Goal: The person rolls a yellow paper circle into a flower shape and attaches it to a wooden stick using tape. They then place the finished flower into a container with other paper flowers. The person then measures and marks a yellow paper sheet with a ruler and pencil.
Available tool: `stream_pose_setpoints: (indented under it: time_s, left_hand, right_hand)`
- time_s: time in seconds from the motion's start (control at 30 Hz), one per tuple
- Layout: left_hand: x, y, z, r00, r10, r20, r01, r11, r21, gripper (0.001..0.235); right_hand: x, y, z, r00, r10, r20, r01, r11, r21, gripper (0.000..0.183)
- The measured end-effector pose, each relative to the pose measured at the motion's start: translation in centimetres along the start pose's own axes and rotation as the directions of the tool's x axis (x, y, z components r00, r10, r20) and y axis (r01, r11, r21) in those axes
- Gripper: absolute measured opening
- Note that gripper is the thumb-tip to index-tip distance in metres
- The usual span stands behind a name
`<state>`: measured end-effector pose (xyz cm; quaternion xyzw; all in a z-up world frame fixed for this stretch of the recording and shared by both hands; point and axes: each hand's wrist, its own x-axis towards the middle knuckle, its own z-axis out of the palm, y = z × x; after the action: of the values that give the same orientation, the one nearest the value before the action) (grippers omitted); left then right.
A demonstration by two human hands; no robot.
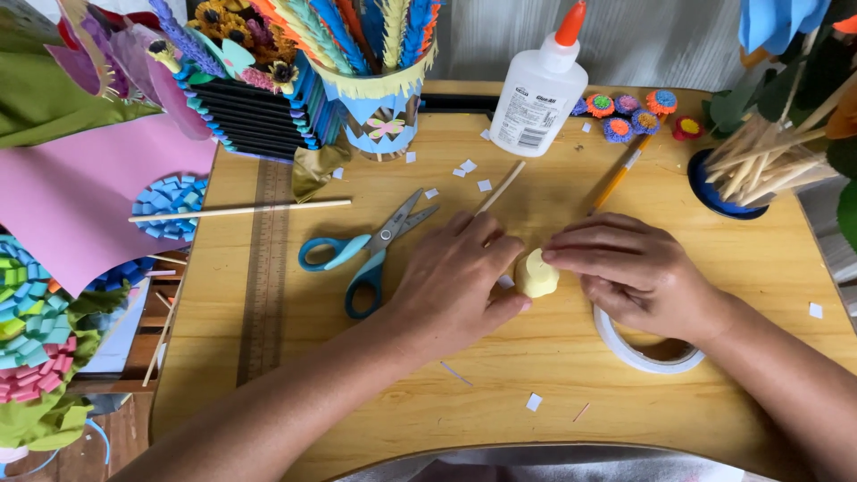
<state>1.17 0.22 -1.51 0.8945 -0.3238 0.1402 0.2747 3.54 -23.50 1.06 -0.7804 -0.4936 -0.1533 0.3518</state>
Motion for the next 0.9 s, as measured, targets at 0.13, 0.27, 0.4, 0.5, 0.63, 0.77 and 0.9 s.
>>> stream_pose_setpoints:
  time_s: [0.13,0.27,0.4,0.5,0.63,0.77,0.9]
  left_hand:
    - [0.6,-0.1,-1.5,1.0,0.01,0.001,-0.01,1.0,-0.004,0.042]
    - [1.7,-0.5,-6.0,0.981,0.111,-0.16,-0.105,0.993,0.047,0.023]
    - [1.3,-2.1,-8.5,0.948,0.041,-0.317,-0.04,0.999,0.01,0.024]
    - [1.0,-3.1,-8.5,0.942,0.014,-0.334,-0.005,1.0,0.028,0.017]
    - [0.9,-3.8,-8.3,0.957,-0.019,-0.289,0.026,0.999,0.02,0.015]
    - [0.8,-4.1,-6.9,0.975,-0.043,-0.219,0.062,0.995,0.081,0.007]
    - [0.4,-4.2,-3.7,0.994,-0.098,-0.041,0.105,0.967,0.23,0.015]
  right_hand:
    - [-0.4,0.6,-0.2,0.998,-0.021,0.061,0.02,1.0,0.023,0.033]
    - [-0.7,1.1,-0.4,0.985,-0.087,0.151,0.092,0.995,-0.025,0.026]
    - [-1.0,1.5,-0.5,0.963,-0.123,0.239,0.134,0.99,-0.031,0.03]
    - [-1.0,1.5,-0.5,0.966,-0.109,0.233,0.113,0.994,-0.003,0.029]
    - [-1.0,1.5,-0.3,0.969,-0.101,0.224,0.103,0.995,0.005,0.027]
    - [-1.2,1.4,-0.2,0.978,-0.079,0.192,0.074,0.997,0.03,0.028]
    - [-0.9,1.0,-0.2,0.986,-0.066,0.151,0.06,0.997,0.043,0.025]
